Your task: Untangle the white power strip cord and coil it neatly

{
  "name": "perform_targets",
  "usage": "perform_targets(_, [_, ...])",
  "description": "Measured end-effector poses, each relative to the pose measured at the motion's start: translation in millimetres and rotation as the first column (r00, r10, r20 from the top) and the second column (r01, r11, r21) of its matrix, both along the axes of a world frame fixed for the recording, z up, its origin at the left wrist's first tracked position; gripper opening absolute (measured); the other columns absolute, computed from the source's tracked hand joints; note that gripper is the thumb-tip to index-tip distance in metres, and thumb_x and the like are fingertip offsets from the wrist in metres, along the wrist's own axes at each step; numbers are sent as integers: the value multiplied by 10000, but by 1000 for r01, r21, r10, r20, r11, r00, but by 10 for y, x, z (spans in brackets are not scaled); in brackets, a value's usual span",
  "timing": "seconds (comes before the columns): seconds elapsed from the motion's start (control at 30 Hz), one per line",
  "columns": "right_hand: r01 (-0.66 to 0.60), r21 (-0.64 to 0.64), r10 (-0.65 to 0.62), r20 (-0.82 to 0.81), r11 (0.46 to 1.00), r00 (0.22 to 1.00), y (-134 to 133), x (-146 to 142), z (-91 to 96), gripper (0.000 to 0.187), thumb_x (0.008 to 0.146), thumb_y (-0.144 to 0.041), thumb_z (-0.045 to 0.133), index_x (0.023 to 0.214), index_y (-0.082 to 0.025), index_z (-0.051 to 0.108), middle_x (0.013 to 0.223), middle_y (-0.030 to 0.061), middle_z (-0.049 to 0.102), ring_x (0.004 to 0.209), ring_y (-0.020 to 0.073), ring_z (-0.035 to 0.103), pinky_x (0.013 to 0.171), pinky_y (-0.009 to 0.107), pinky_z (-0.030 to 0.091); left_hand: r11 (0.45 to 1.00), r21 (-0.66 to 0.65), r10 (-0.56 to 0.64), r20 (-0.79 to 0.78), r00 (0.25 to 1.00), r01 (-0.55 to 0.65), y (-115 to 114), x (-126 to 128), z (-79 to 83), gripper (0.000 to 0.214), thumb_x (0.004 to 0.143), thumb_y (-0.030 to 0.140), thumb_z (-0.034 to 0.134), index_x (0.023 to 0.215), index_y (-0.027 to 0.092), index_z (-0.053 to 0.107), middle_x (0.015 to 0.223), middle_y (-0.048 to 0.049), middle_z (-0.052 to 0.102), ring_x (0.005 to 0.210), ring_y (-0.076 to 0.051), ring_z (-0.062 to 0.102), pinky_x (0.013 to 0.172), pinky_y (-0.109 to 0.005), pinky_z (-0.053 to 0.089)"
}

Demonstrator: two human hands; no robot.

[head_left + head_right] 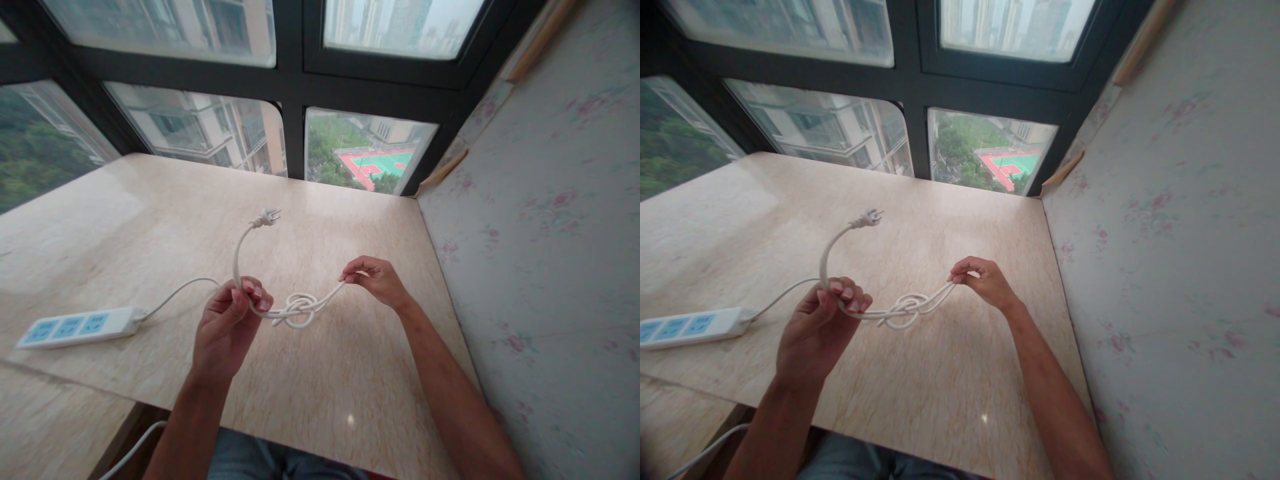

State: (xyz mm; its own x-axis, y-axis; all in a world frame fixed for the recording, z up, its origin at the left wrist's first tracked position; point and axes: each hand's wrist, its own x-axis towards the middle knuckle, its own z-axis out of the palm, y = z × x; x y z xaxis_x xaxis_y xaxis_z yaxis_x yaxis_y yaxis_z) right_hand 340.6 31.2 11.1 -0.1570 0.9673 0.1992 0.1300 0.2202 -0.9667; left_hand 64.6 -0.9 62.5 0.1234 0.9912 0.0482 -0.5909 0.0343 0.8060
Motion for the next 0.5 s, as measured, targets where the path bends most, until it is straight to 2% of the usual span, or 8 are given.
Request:
perform_targets(0.1, [-6,49,0,122,999,993,-8,-21,30,160,800,-346,708,854,-195,702,832,48,737,823,178,689,800,336,534,999,32,16,-37,999,-15,-71,46,71,174,711,321,792,747,201,671,693,9,562,662,-111,543,675,-261,496])
perform_targets(0.23, [-27,143,-11,260,989,965,-62,-76,154,175,859,-316,644,989,-213,697,1035,79,715,949,189,655,870,358,504,998,35,-43,-112,993,47,-126,189,148,168,706,316,795,757,208,677,703,7,616,695,-128,599,715,-279,519])
perform_targets(0.37, [-112,225,47,274,968,961,-185,-129,379,214,886,-286,609,1086,-231,659,1178,87,660,1091,203,609,962,397,467,997,24,-62,-201,978,68,-108,332,197,170,683,271,806,761,191,678,753,-2,661,719,-137,639,732,-289,532])
perform_targets(0.5, [-222,205,166,261,953,951,-349,-166,661,223,901,-271,592,1116,-243,645,1204,84,645,1156,213,579,1019,429,433,1000,-5,-29,-219,975,28,-74,428,245,181,658,238,814,759,181,675,750,-1,679,690,-126,647,660,-246,524])
